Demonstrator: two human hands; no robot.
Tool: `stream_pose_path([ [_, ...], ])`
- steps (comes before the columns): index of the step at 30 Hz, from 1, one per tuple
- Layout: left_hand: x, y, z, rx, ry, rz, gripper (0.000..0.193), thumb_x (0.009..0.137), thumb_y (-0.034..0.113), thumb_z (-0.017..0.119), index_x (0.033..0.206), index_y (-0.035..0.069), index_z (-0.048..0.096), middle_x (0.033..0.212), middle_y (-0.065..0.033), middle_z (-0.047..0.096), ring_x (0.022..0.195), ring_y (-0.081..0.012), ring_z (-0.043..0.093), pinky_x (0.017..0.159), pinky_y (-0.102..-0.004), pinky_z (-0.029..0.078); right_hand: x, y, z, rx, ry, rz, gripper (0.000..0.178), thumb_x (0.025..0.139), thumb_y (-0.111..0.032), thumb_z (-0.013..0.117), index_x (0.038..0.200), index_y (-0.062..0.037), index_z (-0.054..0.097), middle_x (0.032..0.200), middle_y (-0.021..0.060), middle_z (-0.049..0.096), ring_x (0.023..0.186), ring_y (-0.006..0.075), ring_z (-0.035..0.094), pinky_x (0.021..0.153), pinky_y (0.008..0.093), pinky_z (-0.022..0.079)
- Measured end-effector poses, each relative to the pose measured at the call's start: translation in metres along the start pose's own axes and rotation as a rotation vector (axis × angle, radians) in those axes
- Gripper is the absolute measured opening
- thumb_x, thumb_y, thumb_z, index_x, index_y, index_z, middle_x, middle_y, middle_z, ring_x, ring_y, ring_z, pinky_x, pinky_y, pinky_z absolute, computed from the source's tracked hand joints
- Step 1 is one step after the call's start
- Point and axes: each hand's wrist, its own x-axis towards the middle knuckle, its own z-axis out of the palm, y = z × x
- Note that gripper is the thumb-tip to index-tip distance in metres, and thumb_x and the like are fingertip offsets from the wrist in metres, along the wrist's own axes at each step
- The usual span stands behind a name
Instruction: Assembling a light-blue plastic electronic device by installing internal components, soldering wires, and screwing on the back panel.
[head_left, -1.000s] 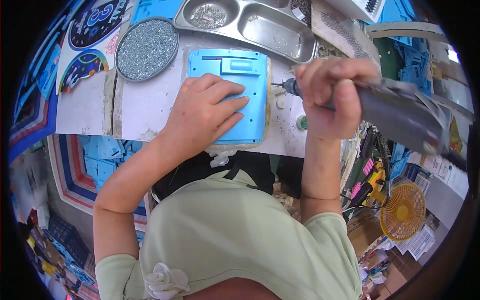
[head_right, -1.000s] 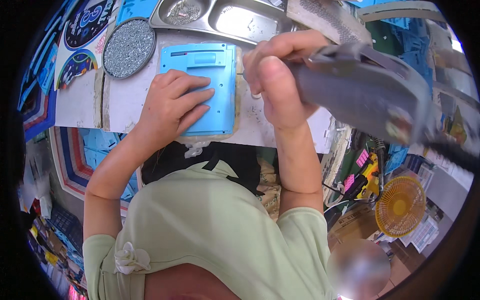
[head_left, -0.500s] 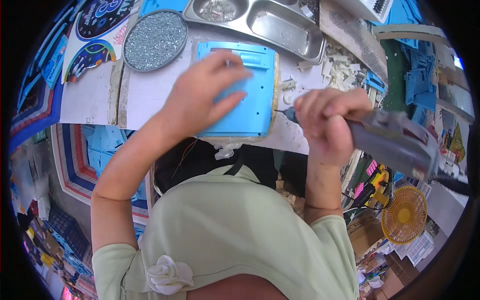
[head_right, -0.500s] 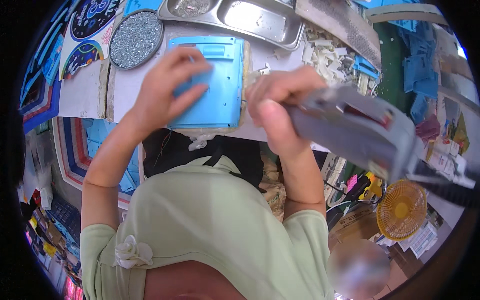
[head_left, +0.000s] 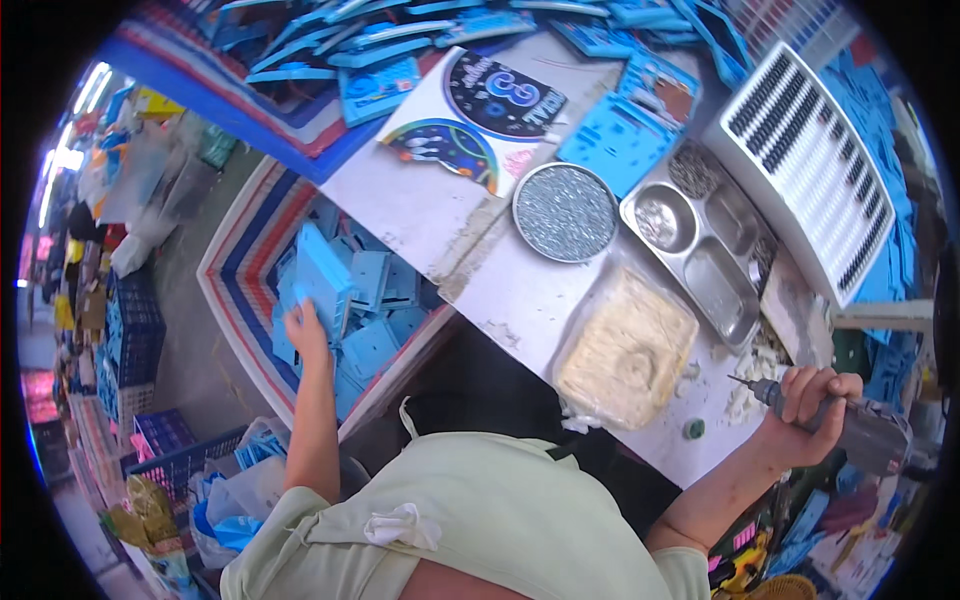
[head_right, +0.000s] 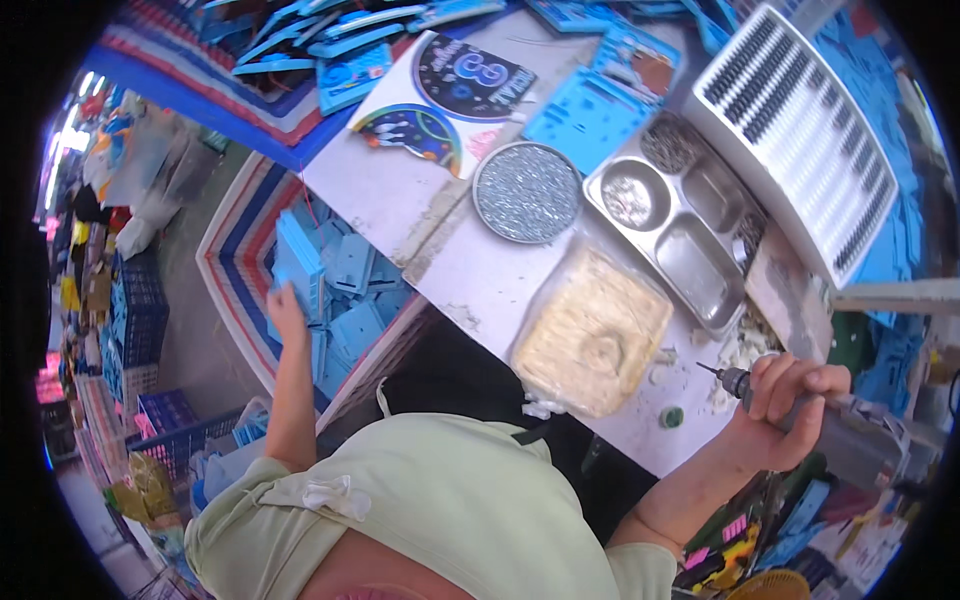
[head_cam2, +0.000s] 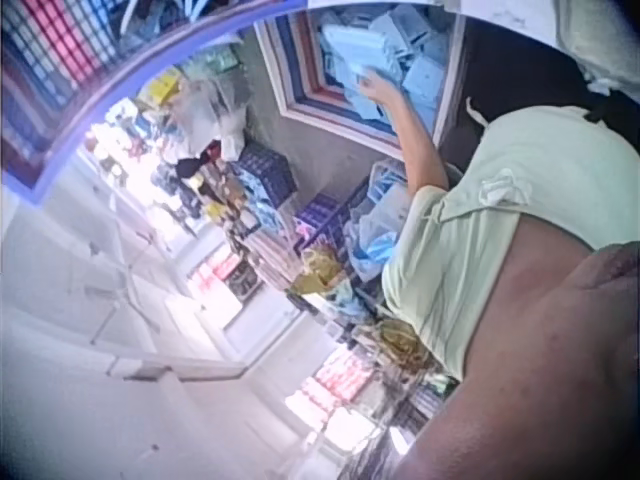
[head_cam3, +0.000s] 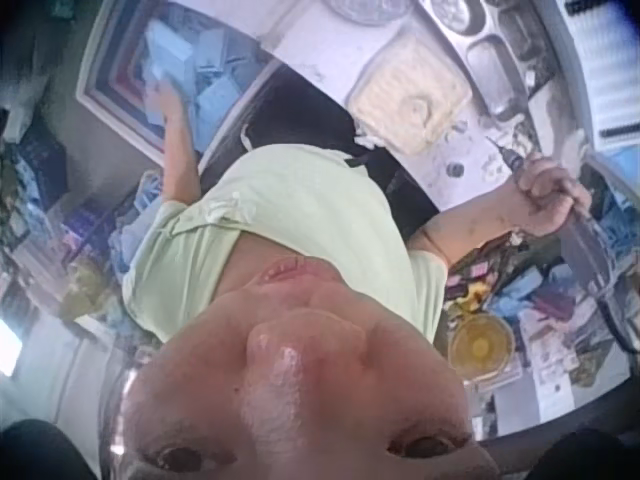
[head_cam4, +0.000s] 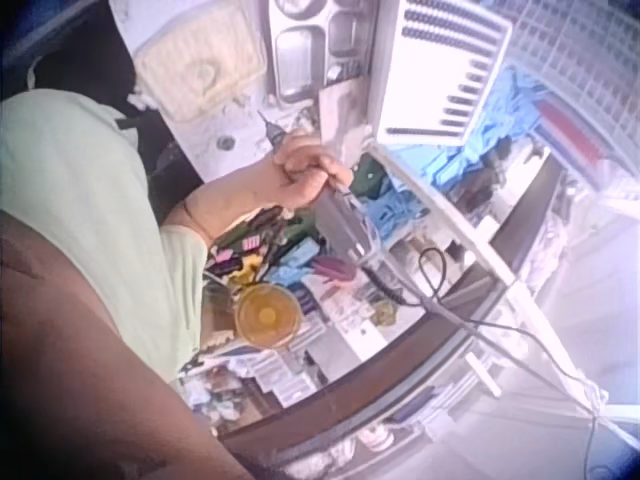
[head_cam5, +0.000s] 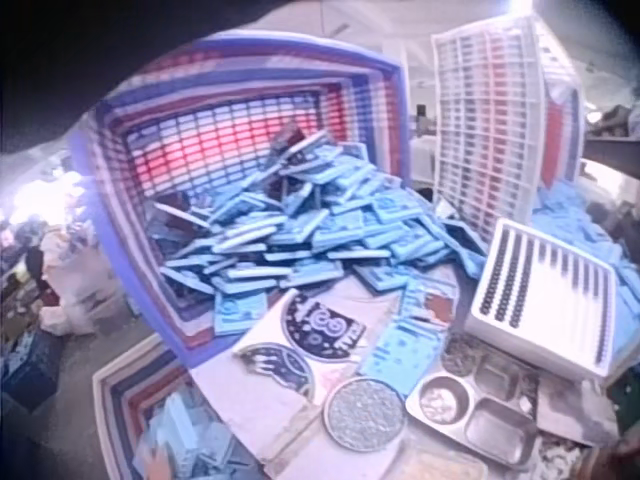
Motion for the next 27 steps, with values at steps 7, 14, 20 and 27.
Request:
stream_pose_path([
  [7, 0.011, -0.127, 0.029, 0.263, 0.135, -0.071, 0.052, 0.091, 0.032, 0.071, 0.124, -0.007, 0.061, 0.123, -0.0253, 0.064, 0.119, -0.0389, 0.059, 0.1, -0.0504, 0.046, 0.013, 0.028, 0.007, -0.025, 0.015, 0.055, 0.019, 0.1, -0.021, 0.056, 0.107, -0.0048, 0.05, 0.064, -0.0002, 0.044, 0.053, 0.0103, 0.044, 0.062, 0.0298, 0.039],
  [14, 0.047, 0.333, 0.15, -0.122, -0.27, 1.161, 0.013, 0.089, 0.013, 0.071, 0.095, 0.001, 0.069, 0.096, -0.0148, 0.069, 0.091, -0.0327, 0.067, 0.081, -0.0398, 0.052, 0.012, 0.025, 0.007, -0.192, 0.138, 0.119, 0.04, 0.095, -0.029, 0.068, 0.118, -0.0032, 0.05, 0.069, 0.0002, 0.046, 0.055, 0.0098, 0.045, 0.059, 0.0266, 0.039],
  [20, 0.149, 0.468, 0.322, 0.463, 0.062, 1.398, 0.023, 0.088, 0.027, 0.07, 0.097, 0.005, 0.07, 0.092, -0.0115, 0.069, 0.095, -0.0333, 0.068, 0.084, -0.0481, 0.055, 0.007, 0.014, 0.001, -0.373, 0.275, 0.13, 0.05, 0.09, -0.027, 0.071, 0.127, -0.0021, 0.048, 0.074, 0.0042, 0.05, 0.058, 0.0118, 0.046, 0.056, 0.0265, 0.039],
  [27, 0.168, 0.499, 0.378, 0.785, 0.01, 1.315, 0.019, 0.093, 0.016, 0.059, 0.106, 0.007, 0.07, 0.094, -0.0144, 0.071, 0.094, -0.0357, 0.073, 0.076, -0.0491, 0.06, 0.003, -0.002, -0.017, -0.409, 0.242, 0.168, 0.051, 0.088, -0.019, 0.069, 0.13, 0.0014, 0.046, 0.083, 0.0091, 0.055, 0.067, 0.0163, 0.054, 0.062, 0.0281, 0.044],
])
